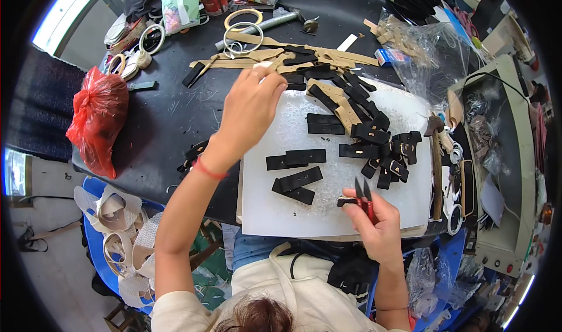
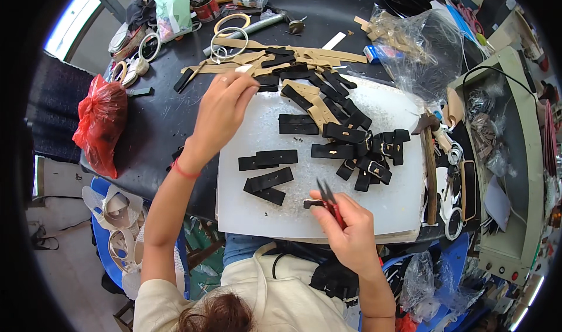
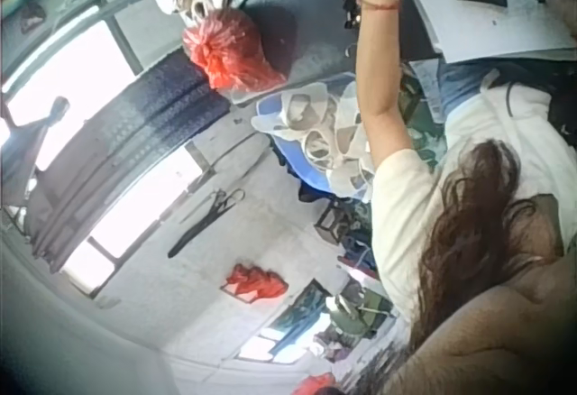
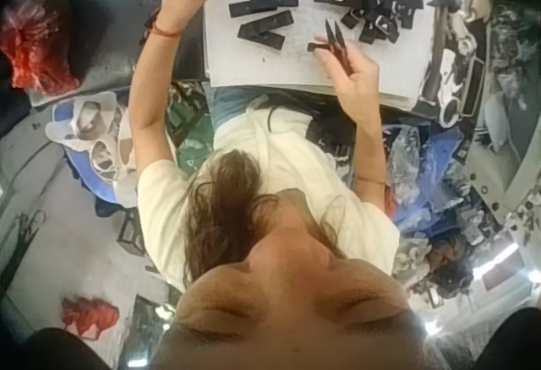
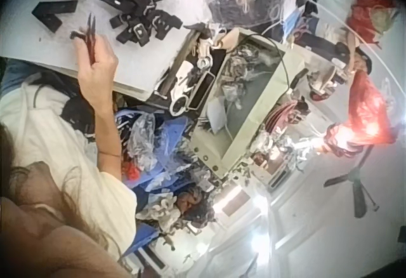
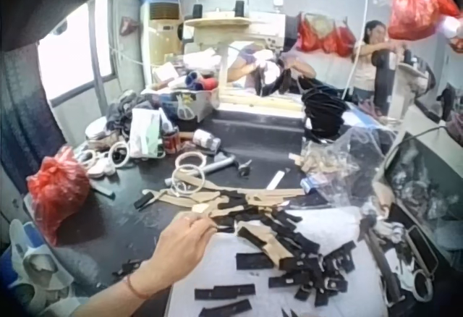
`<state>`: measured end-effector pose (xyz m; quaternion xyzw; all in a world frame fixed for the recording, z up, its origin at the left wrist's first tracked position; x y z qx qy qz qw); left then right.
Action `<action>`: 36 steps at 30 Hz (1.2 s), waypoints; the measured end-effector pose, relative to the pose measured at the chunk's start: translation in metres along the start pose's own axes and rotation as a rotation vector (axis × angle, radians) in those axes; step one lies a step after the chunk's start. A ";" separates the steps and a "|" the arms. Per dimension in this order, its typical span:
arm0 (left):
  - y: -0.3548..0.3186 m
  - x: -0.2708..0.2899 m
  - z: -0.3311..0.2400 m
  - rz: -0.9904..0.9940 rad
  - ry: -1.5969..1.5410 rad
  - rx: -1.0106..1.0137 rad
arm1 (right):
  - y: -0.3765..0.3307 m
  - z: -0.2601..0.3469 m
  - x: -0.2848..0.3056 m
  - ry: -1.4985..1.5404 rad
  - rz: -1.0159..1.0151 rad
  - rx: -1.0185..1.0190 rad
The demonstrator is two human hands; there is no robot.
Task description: The person assembles small shoe components by hammering metal pins into black rectangular pieces placed on wooden blocks. They then use red-handled scissors to trim excess material from the assembled parts. The finished pieces are placed into a clear plastic bag.
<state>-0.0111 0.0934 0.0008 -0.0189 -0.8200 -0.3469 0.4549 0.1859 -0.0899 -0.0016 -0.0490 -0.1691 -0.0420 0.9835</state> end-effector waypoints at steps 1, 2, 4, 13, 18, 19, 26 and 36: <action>-0.003 0.002 -0.005 0.106 -0.227 0.204 | 0.001 -0.001 0.001 0.058 -0.016 -0.027; -0.013 0.011 -0.018 0.220 -0.449 0.417 | 0.000 0.000 -0.001 0.119 -0.027 -0.058; -0.049 0.022 -0.045 0.378 -0.808 0.668 | -0.001 0.003 -0.004 0.111 0.019 -0.087; -0.089 0.044 -0.094 0.537 -1.144 0.715 | 0.007 0.044 -0.009 -0.111 -0.004 0.495; -0.089 0.051 -0.100 0.513 -1.049 0.592 | 0.004 0.041 -0.011 -0.137 -0.034 0.476; -0.090 0.053 -0.102 0.466 -1.043 0.558 | 0.005 0.039 -0.011 -0.132 -0.031 0.478; -0.100 0.041 -0.103 0.359 -0.962 0.457 | 0.011 0.013 -0.012 0.105 -0.010 0.279; -0.111 0.023 -0.103 0.538 -1.450 0.873 | 0.015 0.005 -0.026 0.584 0.148 -0.157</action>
Point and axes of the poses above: each hand's wrist, its own y-axis towards the middle knuckle, its own x-axis out of the back of the hand, z = x × y, the point moved 5 cm from there along y, towards the middle knuckle, and after that the axes turned 4 degrees about x, right-handed, at the moved point
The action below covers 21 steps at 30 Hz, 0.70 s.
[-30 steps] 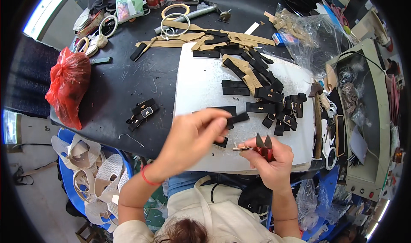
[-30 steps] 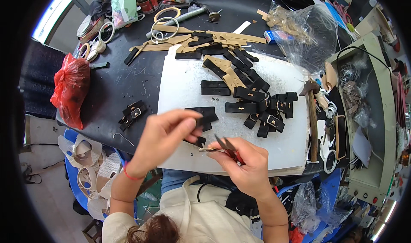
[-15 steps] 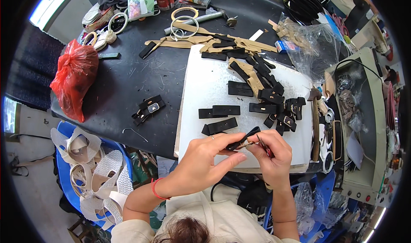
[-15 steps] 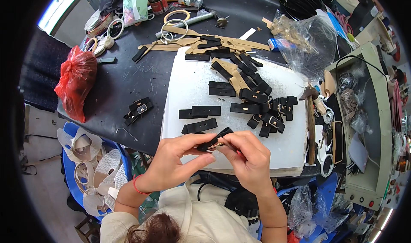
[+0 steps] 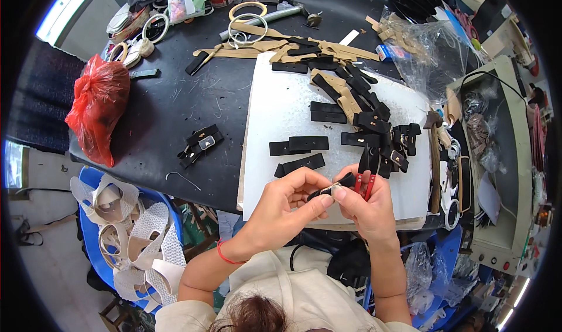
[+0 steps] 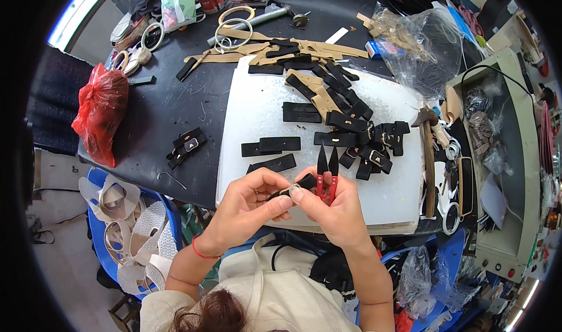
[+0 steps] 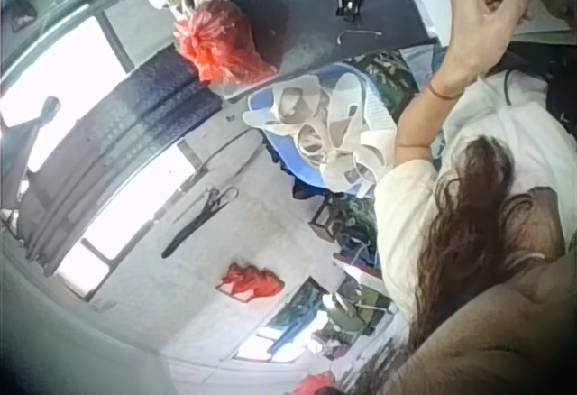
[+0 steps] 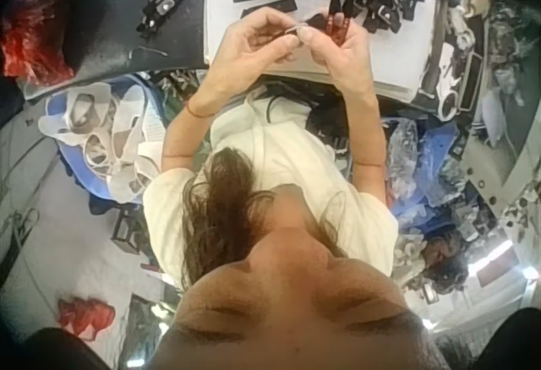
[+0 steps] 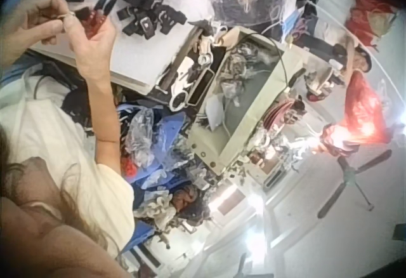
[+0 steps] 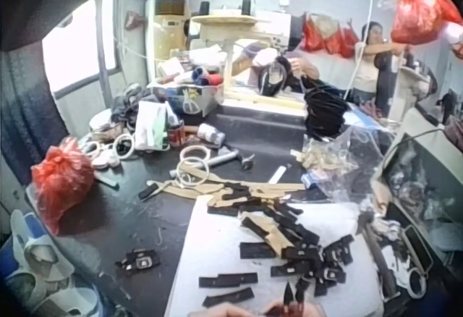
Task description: The person assembles small shoe components by hammering metal pins into black rectangular pieces placed on wooden blocks. They then use red-handled scissors to trim excess material from the assembled parts. The finished pieces are placed into a clear plastic bag.
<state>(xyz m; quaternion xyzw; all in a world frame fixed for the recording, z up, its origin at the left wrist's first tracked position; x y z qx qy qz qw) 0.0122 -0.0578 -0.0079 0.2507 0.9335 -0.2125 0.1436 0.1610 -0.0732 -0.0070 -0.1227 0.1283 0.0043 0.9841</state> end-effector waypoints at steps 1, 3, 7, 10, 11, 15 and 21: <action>0.001 0.000 0.002 0.016 -0.028 0.048 | 0.000 0.000 0.000 0.030 0.014 -0.029; 0.001 0.004 0.000 0.047 -0.051 0.108 | 0.002 0.003 0.000 0.089 0.039 -0.085; 0.002 0.003 -0.005 0.078 -0.452 0.286 | 0.007 0.003 0.002 0.157 0.050 -0.101; 0.000 0.001 -0.001 0.212 -0.505 0.335 | 0.007 0.008 0.005 0.074 0.106 -0.039; -0.001 -0.001 0.003 0.262 -0.507 0.324 | 0.006 0.009 0.005 0.002 0.106 0.004; -0.005 0.003 0.002 0.079 -0.327 0.171 | -0.003 0.026 0.002 -0.565 -0.111 0.366; -0.008 0.003 0.000 0.028 -0.431 0.145 | -0.030 0.039 -0.016 -1.268 -0.089 0.792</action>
Point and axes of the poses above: each hand's wrist, its own y-axis towards the middle knuckle, its own x-axis out of the back of the hand, z = x × y, the point moved 5 cm from there along y, towards the middle knuckle, and after that the axes turned 4 degrees about x, right-handed, at the moved point
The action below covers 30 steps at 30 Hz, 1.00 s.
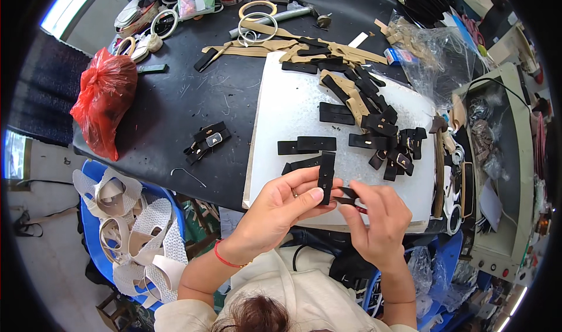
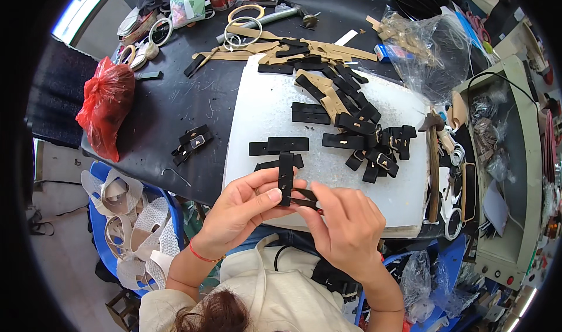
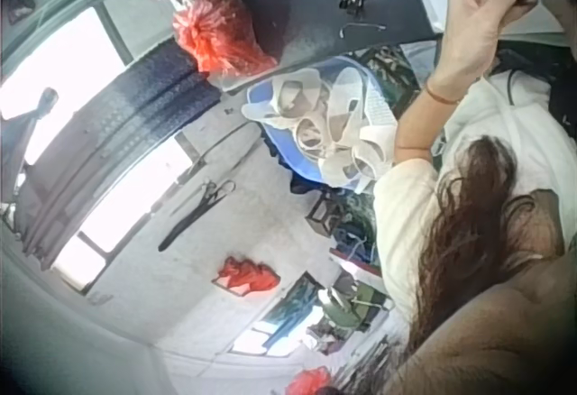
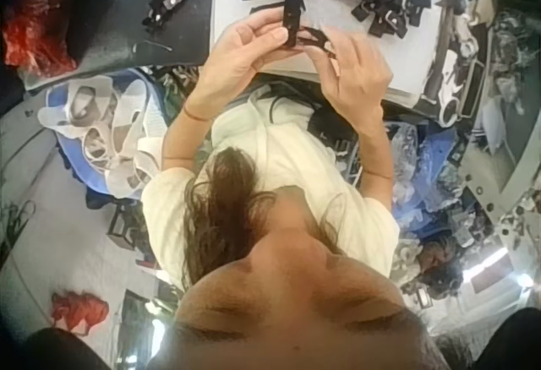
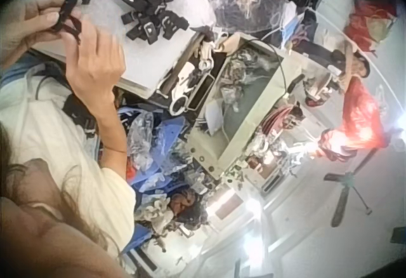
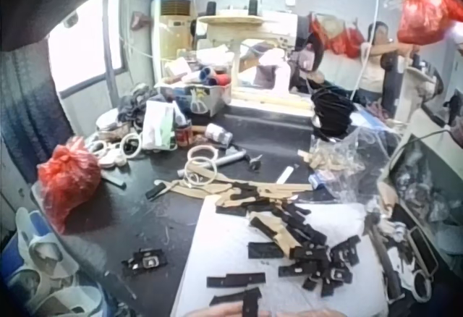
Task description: The person assembles small shoe components by hammering metal pins into black rectangular pieces placed on wooden blocks. They then use red-handled scissors to trim excess material from the assembled parts. The finished pieces are placed into a clear plastic bag.
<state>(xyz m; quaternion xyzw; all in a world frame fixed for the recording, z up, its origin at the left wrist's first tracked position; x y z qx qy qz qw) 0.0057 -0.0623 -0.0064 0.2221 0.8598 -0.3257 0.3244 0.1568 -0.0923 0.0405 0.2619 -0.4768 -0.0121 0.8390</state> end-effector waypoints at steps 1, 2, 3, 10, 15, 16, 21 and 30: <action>0.000 0.000 0.000 0.003 0.015 -0.004 | 0.002 0.003 0.000 -0.043 0.017 0.037; -0.001 -0.001 0.001 0.001 0.046 -0.017 | 0.004 0.005 0.000 -0.086 0.034 0.073; -0.001 0.000 0.002 -0.003 0.078 -0.033 | 0.007 0.006 -0.001 -0.095 0.041 0.080; -0.001 0.010 0.018 -0.048 0.419 -0.297 | 0.003 -0.008 -0.016 0.223 0.240 -0.191; -0.005 0.007 0.006 0.006 0.335 -0.221 | 0.006 -0.013 -0.016 0.462 0.299 -0.419; -0.005 0.008 0.007 -0.001 0.347 -0.184 | 0.004 -0.013 -0.016 0.463 0.298 -0.409; -0.012 0.015 0.005 -0.085 0.433 -0.212 | 0.002 -0.013 -0.034 0.589 0.403 -0.457; -0.055 0.086 -0.066 -0.784 0.840 -0.660 | 0.010 -0.016 -0.012 0.033 0.322 -0.297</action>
Point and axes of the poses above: each hand's wrist, its own y-axis towards the middle knuckle, its own x-axis out of the back of the hand, z = x × y, the point moved 5 cm from there along y, towards the middle knuckle, and after that the axes turned 4 degrees about x, right-handed, at the moved point
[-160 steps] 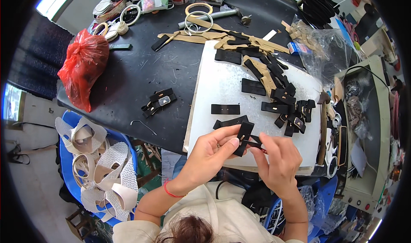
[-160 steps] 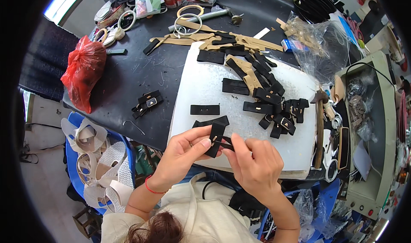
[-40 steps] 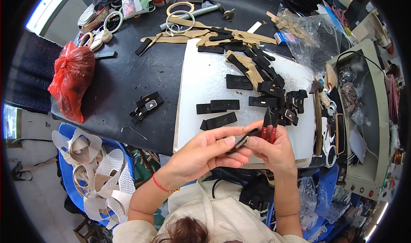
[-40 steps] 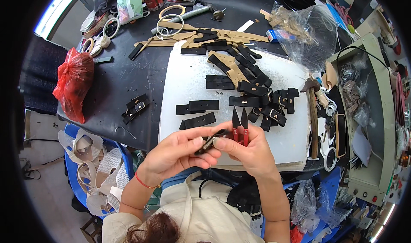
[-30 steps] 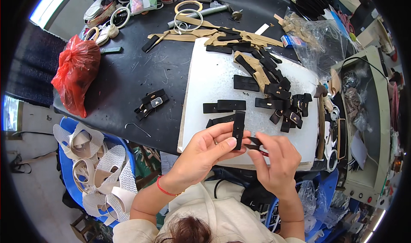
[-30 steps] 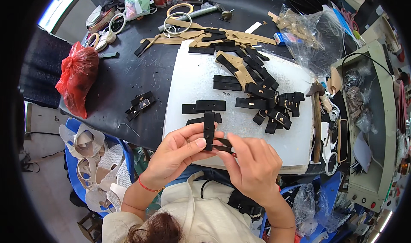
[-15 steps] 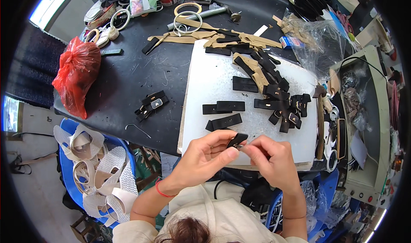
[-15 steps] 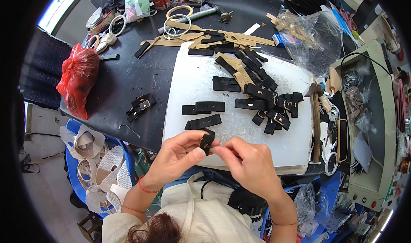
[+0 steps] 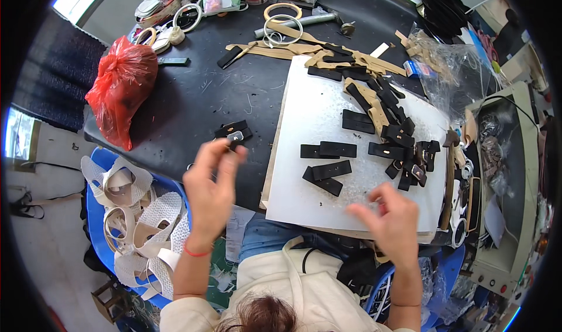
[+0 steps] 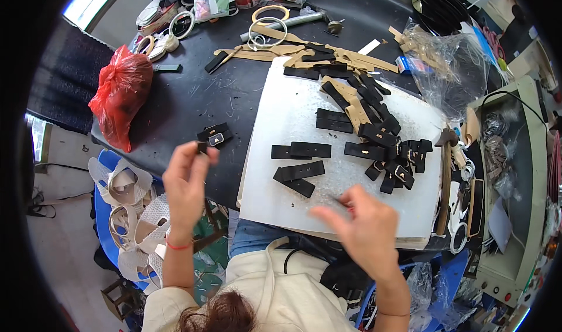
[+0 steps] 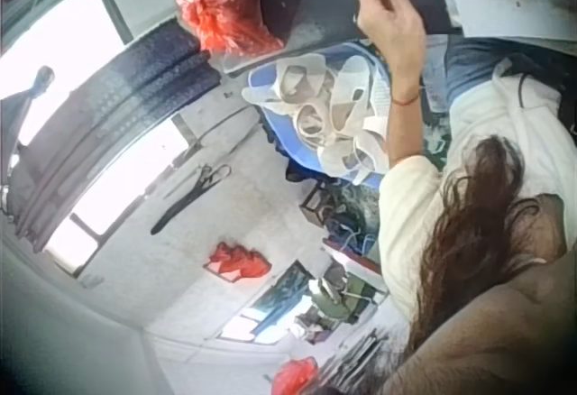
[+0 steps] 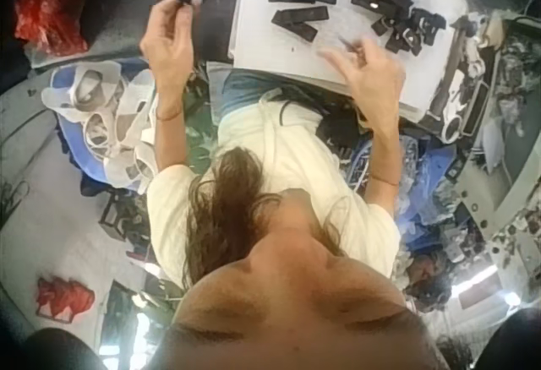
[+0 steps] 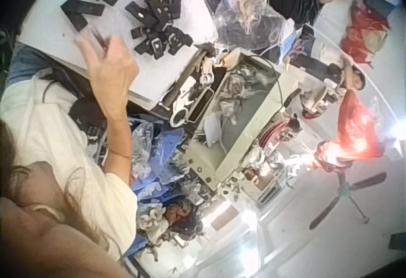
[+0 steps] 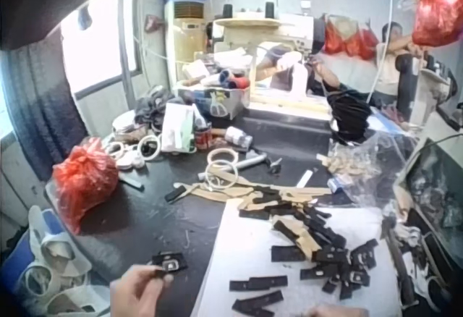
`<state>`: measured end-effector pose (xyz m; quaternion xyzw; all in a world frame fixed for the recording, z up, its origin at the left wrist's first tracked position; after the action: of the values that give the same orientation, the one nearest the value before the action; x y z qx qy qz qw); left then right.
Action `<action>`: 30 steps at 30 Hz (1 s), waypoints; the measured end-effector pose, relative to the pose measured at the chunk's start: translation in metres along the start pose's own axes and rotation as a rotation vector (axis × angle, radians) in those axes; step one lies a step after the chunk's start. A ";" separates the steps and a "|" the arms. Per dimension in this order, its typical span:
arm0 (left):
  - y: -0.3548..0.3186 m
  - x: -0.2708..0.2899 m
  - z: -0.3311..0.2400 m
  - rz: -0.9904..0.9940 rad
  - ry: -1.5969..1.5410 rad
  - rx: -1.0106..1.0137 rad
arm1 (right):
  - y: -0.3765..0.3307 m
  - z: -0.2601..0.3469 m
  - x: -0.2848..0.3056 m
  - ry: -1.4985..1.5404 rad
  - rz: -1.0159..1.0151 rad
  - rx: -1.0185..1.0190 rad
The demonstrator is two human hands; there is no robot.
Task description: The person assembles small shoe components by hammering metal pins into black rectangular pieces placed on wooden blocks. They then use red-handled scissors to trim excess material from the assembled parts. The finished pieces are placed into a clear plastic bag.
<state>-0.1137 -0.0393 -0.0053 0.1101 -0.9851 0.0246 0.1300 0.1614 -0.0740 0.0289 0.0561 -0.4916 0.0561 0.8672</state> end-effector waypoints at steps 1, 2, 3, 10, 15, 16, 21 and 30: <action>0.006 0.010 -0.004 -0.072 0.309 -0.168 | 0.003 -0.010 0.005 -0.073 -0.104 0.040; 0.011 0.013 -0.007 -0.140 0.619 -0.336 | 0.006 -0.017 0.008 -0.147 -0.209 0.079; 0.018 0.006 0.004 -0.084 0.693 -0.421 | 0.013 -0.022 0.009 -0.189 -0.229 0.098; 0.059 0.007 0.049 -0.064 0.836 -0.503 | 0.038 -0.042 0.010 -0.280 -0.289 0.170; 0.049 -0.004 -0.013 -0.150 0.914 -0.701 | 0.028 -0.041 0.012 -0.008 -0.495 0.050; 0.031 -0.014 -0.030 -0.076 0.689 -0.713 | 0.022 -0.033 0.006 0.117 -0.455 -0.068; -0.046 -0.097 -0.033 0.496 -0.421 0.015 | 0.007 0.025 -0.013 0.196 -0.505 0.290; -0.049 -0.105 -0.028 0.685 -0.657 0.441 | -0.012 0.008 0.010 0.042 -0.315 0.289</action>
<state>0.0030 -0.0632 -0.0042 -0.1916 -0.9249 0.2366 -0.2277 0.1613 -0.0867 0.0407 0.2548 -0.4455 -0.0089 0.8582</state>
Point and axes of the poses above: each hand's wrist, its own y-axis towards the middle knuckle, its own x-axis out of the back of the hand, z = x × y, the point moved 5 cm from there along y, towards the middle knuckle, and after that the axes turned 4 degrees about x, right-handed, at the moved point
